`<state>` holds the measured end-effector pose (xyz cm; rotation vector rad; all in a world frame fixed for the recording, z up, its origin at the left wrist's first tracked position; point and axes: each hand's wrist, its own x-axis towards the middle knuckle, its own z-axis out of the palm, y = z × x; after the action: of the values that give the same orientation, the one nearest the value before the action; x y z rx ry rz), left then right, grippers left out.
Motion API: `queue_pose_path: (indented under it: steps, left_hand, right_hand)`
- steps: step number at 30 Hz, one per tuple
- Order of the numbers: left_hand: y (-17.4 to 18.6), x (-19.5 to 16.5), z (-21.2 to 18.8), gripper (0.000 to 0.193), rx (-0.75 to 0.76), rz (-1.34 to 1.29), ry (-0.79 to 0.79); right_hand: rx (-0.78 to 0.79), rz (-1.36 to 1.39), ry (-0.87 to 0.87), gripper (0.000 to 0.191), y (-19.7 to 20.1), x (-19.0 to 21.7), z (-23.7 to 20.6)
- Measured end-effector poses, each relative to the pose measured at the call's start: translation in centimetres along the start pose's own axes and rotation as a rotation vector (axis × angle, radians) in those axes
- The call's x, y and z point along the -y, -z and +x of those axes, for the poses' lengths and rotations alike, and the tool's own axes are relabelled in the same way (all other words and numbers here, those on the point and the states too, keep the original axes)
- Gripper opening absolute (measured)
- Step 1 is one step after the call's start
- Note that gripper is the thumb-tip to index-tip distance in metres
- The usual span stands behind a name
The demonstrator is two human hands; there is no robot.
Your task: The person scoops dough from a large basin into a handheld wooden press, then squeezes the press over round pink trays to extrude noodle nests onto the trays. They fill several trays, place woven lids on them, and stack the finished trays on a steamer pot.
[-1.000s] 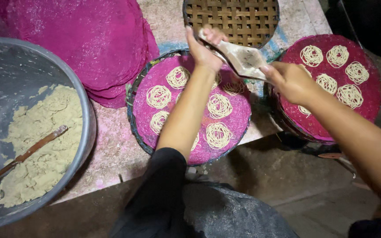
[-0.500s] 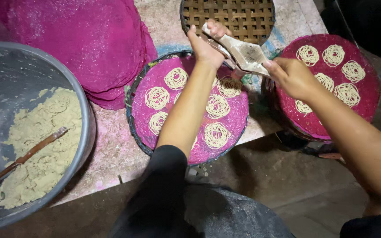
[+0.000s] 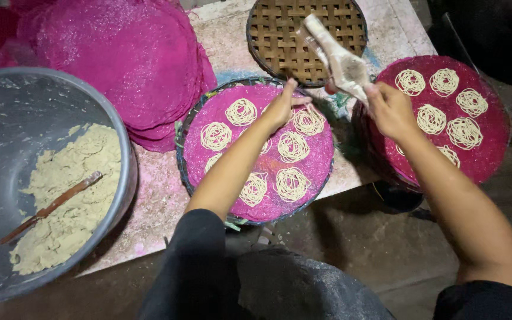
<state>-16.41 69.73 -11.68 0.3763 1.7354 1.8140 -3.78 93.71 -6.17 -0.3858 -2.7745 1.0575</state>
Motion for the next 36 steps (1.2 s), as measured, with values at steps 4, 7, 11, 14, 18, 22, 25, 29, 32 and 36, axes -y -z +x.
queue_pose_path:
  steps: [4, 7, 11, 14, 18, 22, 25, 29, 32, 36]
  left_hand:
    - [3.9, -0.2, -5.6, 0.060, -0.289, 0.904, -0.121]
    - [7.9, 0.8, -13.2, 0.046, -0.520, 0.694, -0.172]
    - [11.8, 4.3, -23.7, 0.031, -0.754, 0.368, -0.240]
    - [12.1, 7.4, -30.5, 0.029, -0.880, 0.556, -0.204]
    - [10.9, 10.4, -35.6, 0.039, -0.952, 0.459, 0.098]
    - [9.5, 11.6, -36.0, 0.038, -0.940, 0.268, 0.019]
    - [9.4, 11.1, -34.8, 0.038, -0.918, 0.330, -0.062]
    - [11.3, 8.6, -32.4, 0.040, -0.867, 0.468, -0.050]
    - [13.0, 7.0, -29.9, 0.040, -0.798, 0.554, -0.108]
    - [13.7, 6.5, -27.5, 0.040, -0.787, 0.749, -0.337]
  right_hand:
    - [-0.057, 0.076, -0.110, 0.053, -0.3, -0.2, -0.5]
    - [-0.175, -0.009, 0.020, 0.050, -1.4, 0.8, 0.8]
    - [-0.199, -0.262, 0.085, 0.051, -4.7, 3.3, 5.6]
    - [-0.231, -0.406, 0.129, 0.046, -8.2, 4.9, 9.3]
    - [-0.182, -0.306, 0.104, 0.042, -11.7, 6.5, 11.5]
    - [-0.249, -0.399, 0.308, 0.029, -12.5, 6.6, 10.9]
    - [-0.246, -0.049, 0.408, 0.040, -11.5, 5.4, 6.9]
    - [-0.282, 0.465, 0.367, 0.039, -10.5, 2.7, -0.9]
    - [-0.294, 0.533, 0.170, 0.034, -10.2, 1.3, -2.0]
    - [-0.370, 0.265, 0.205, 0.035, -10.2, 1.6, 3.2]
